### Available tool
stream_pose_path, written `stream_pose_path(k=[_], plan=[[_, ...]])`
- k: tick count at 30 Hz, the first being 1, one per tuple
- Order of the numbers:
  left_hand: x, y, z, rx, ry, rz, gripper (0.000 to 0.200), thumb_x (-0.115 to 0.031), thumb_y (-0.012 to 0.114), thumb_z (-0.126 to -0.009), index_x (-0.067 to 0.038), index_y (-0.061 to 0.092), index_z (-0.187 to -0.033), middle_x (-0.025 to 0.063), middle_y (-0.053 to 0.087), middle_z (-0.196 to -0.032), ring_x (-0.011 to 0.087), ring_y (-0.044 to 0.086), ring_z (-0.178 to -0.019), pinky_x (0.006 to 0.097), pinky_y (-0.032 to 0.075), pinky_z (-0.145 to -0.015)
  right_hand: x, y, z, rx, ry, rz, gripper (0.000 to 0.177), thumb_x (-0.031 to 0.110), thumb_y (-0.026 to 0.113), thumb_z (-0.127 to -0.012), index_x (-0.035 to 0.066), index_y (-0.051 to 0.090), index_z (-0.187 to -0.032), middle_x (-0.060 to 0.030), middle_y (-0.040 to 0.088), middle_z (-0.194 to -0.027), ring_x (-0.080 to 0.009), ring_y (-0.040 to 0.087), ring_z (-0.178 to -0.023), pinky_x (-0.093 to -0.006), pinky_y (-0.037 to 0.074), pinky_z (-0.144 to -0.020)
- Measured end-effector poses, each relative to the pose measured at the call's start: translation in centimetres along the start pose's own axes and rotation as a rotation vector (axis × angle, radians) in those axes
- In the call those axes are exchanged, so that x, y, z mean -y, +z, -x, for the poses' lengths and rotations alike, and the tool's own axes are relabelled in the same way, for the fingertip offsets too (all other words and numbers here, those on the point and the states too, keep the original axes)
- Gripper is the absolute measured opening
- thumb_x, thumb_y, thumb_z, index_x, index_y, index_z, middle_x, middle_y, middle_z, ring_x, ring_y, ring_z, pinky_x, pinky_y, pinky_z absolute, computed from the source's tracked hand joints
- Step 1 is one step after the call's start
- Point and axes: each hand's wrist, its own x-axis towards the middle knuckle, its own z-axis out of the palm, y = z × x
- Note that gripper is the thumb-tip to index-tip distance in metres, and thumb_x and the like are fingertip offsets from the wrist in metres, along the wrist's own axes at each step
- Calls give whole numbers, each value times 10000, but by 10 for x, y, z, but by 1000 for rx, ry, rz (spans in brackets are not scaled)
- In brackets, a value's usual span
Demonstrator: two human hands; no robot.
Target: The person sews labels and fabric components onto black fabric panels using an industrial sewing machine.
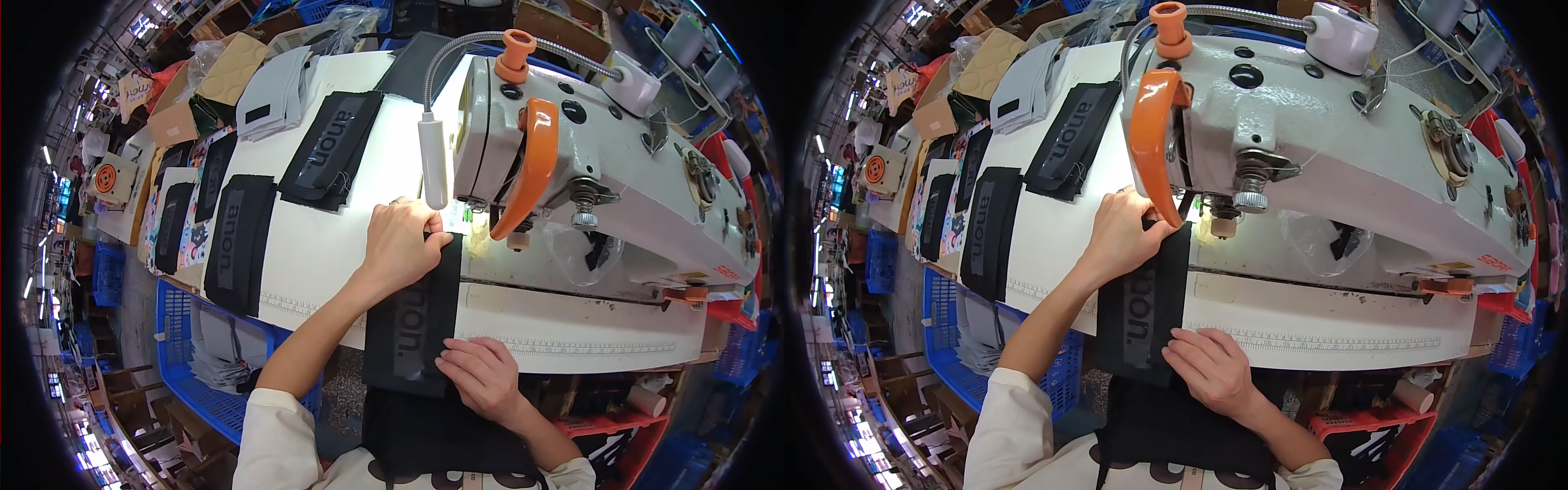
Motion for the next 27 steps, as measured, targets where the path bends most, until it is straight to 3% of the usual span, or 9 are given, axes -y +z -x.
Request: stream_pose_path(k=[8, 12, 15, 27], plan=[[-5, -2, -5, 20, -45, 22, 180, -165, 758, -745, -52, 640, -668, 115, 658, -728, 318, 629, -794, 430, 417, -767, -1, -4, -10, -47, -2, -20, 220, -4, 729, -726, 30, 729, -943, -68, 708, -959, -235, 710, -982, -374, 540, -828], [1, 5, -20, -44, 24, -82, 192, -178, 748, -737, -24, 639, -703, 152, 659, -738, 365, 623, -802, 462, 438, -774, -9, -8, -22, -52, -11, 48, 230, -13, 712, -704, 12, 726, -932, -85, 708, -952, -241, 716, -960, -368, 551, -807], [6, 8, -28, -40, -56, 132, 222, -195, 744, -730, -1, 638, -746, 189, 650, -731, 416, 615, -817, 493, 459, -791, -11, -8, -27, -60, 0, 55, 243, -22, 694, -692, 2, 725, -933, -94, 708, -958, -243, 715, -973, -366, 551, -813], [1, 0, -33, -41, -61, 221, 225, -182, 734, -713, 12, 634, -768, 209, 662, -757, 415, 648, -751, 476, 509, -731, -12, -5, -28, -75, 31, 70, 254, -25, 691, -694, 9, 729, -943, -85, 712, -972, -238, 714, -998, -357, 547, -816]])
